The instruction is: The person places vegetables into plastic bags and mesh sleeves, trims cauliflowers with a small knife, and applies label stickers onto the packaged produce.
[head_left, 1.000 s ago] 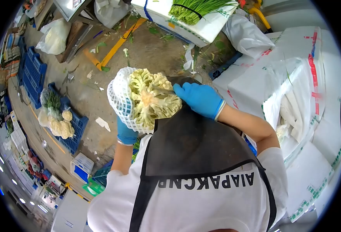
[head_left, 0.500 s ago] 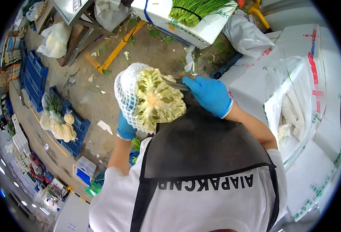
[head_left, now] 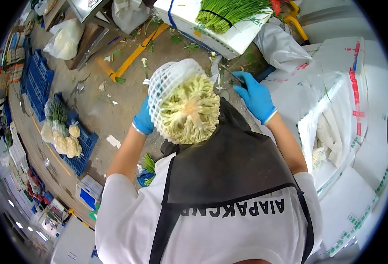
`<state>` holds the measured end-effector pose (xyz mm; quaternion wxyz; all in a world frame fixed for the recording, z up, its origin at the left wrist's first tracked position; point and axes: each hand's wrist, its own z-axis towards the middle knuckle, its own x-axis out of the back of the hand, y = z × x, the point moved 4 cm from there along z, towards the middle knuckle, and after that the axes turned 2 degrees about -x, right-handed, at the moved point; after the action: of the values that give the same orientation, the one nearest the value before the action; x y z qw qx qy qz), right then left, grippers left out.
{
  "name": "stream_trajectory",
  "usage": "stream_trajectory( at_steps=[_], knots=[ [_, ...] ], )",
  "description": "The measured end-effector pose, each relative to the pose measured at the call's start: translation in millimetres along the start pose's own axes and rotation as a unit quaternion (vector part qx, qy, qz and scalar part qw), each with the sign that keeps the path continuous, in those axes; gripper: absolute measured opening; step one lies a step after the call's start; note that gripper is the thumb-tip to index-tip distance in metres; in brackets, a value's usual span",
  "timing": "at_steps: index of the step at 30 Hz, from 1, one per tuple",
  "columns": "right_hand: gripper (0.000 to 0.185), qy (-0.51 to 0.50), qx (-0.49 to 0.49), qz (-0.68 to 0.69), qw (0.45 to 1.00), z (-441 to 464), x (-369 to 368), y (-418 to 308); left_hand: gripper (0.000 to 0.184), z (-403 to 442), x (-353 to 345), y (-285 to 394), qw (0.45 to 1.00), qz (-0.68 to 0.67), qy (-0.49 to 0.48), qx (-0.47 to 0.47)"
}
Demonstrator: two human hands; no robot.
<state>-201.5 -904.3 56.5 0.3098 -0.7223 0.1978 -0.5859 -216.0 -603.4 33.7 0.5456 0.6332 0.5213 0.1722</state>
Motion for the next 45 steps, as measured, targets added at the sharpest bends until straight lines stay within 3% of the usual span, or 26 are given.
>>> stream_trajectory(
  at_steps=[1, 2, 4, 5, 6, 8, 11, 12, 15, 19, 20, 23, 24, 27, 28, 31, 35, 36, 39, 40, 41, 42, 43, 44, 45],
  knots=[
    [0.020, -0.013, -0.028, 0.072, 0.997, -0.1, 8.7, -11.4, 0.063, 4.4, 3.5, 1.8, 0.998, 0.048, -0.027, -0.028],
    [0.021, -0.057, -0.041, 0.148, 0.987, -1.0, 12.7, -18.0, 0.063, 11.0, 6.8, 1.5, 0.976, 0.191, -0.061, -0.084],
    [0.022, -0.139, -0.072, 0.294, 0.943, -5.5, 19.5, -26.3, 0.062, 23.4, 6.4, 6.4, 0.963, 0.231, -0.072, -0.118],
    [0.021, -0.172, -0.104, 0.286, 0.937, -7.1, 20.5, -28.1, 0.062, 26.7, 2.3, 9.3, 0.956, 0.250, -0.079, -0.135],
    [0.021, -0.204, -0.135, 0.278, 0.929, -7.5, 18.9, -31.3, 0.060, 28.5, -3.3, 14.3, 0.989, 0.102, -0.099, -0.036],
    [0.019, -0.216, -0.140, 0.235, 0.937, -8.3, 10.4, -42.9, 0.058, 35.9, -8.1, 20.5, 0.984, 0.138, -0.113, -0.031],
    [0.019, -0.097, 0.106, 0.050, 0.988, -8.6, -6.0, -64.0, 0.052, 40.1, -18.3, 30.3, 0.978, 0.161, -0.132, -0.020],
    [0.022, -0.109, 0.019, 0.005, 0.994, -6.6, -7.0, -68.2, 0.051, 42.4, -23.5, 34.6, 0.982, 0.139, -0.129, -0.006],
    [0.024, -0.125, 0.096, 0.012, 0.987, -17.8, -7.6, -78.1, 0.047, 40.4, -25.8, 30.0, 0.979, 0.148, -0.136, -0.018],
    [0.021, -0.250, 0.039, -0.035, 0.967, -60.3, -12.2, -79.0, 0.052, 34.8, -18.6, 18.2, 0.972, 0.189, -0.133, -0.035],
    [0.021, -0.171, 0.077, 0.017, 0.982, -56.9, -12.0, -74.6, 0.053, 32.6, -18.4, 18.0, 0.974, 0.184, -0.132, -0.030],
    [0.021, -0.100, -0.032, 0.042, 0.994, -21.7, -1.6, -60.9, 0.053, 33.7, -26.7, 29.9, 0.972, 0.198, -0.122, -0.040],
    [0.021, -0.114, -0.024, 0.055, 0.992, -11.8, -0.8, -64.9, 0.053, 36.8, -30.6, 36.3, 0.971, 0.198, -0.123, -0.042],
    [0.025, -0.122, 0.128, -0.049, 0.983, -14.6, -8.8, -73.4, 0.053, 45.8, -33.8, 34.6, 0.984, 0.138, -0.114, -0.007],
    [0.028, -0.153, 0.051, -0.004, 0.987, -22.6, -14.0, -71.1, 0.052, 45.8, -33.1, 30.7, 0.984, 0.135, -0.116, 0.002],
    [0.028, -0.282, 0.028, -0.028, 0.959, -55.7, -15.7, -72.9, 0.053, 42.8, -24.2, 22.4, 0.974, 0.181, -0.129, -0.033],
    [0.031, -0.176, -0.171, 0.170, 0.955, -27.7, -4.5, -51.7, 0.053, 41.3, -16.7, 10.8, 0.952, 0.257, -0.139, -0.088],
    [0.027, -0.096, 0.052, 0.004, 0.994, -17.3, -1.2, -55.1, 0.053, 44.1, -21.9, 20.6, 0.948, 0.272, -0.139, -0.088],
    [0.022, -0.124, 0.129, 0.006, 0.984, -16.5, -6.8, -65.4, 0.052, 53.6, -33.1, 32.6, 0.958, 0.246, -0.146, -0.026],
    [0.019, -0.163, 0.061, -0.026, 0.984, -23.6, -10.7, -65.5, 0.052, 53.7, -34.4, 30.5, 0.959, 0.240, -0.148, -0.019],
    [0.022, -0.173, 0.049, -0.025, 0.983, -30.8, -10.9, -66.3, 0.053, 54.2, -34.7, 28.1, 0.960, 0.233, -0.151, -0.011],
    [0.025, -0.182, 0.038, -0.026, 0.982, -36.1, -10.6, -63.1, 0.054, 54.7, -34.1, 24.3, 0.939, 0.289, -0.164, -0.089],
    [0.029, -0.193, 0.029, -0.027, 0.980, -38.8, -10.2, -56.2, 0.054, 56.3, -31.3, 23.7, 0.952, 0.253, -0.159, -0.061],
    [0.030, -0.216, 0.038, 0.069, 0.973, -43.4, -11.0, -45.9, 0.054, 56.1, -27.9, 22.5, 0.964, 0.216, -0.155, -0.032],
    [0.029, -0.264, -0.064, 0.141, 0.952, -41.4, -11.9, -39.9, 0.054, 55.3, -24.5, 21.7, 0.973, 0.180, -0.145, -0.002]
  ],
)
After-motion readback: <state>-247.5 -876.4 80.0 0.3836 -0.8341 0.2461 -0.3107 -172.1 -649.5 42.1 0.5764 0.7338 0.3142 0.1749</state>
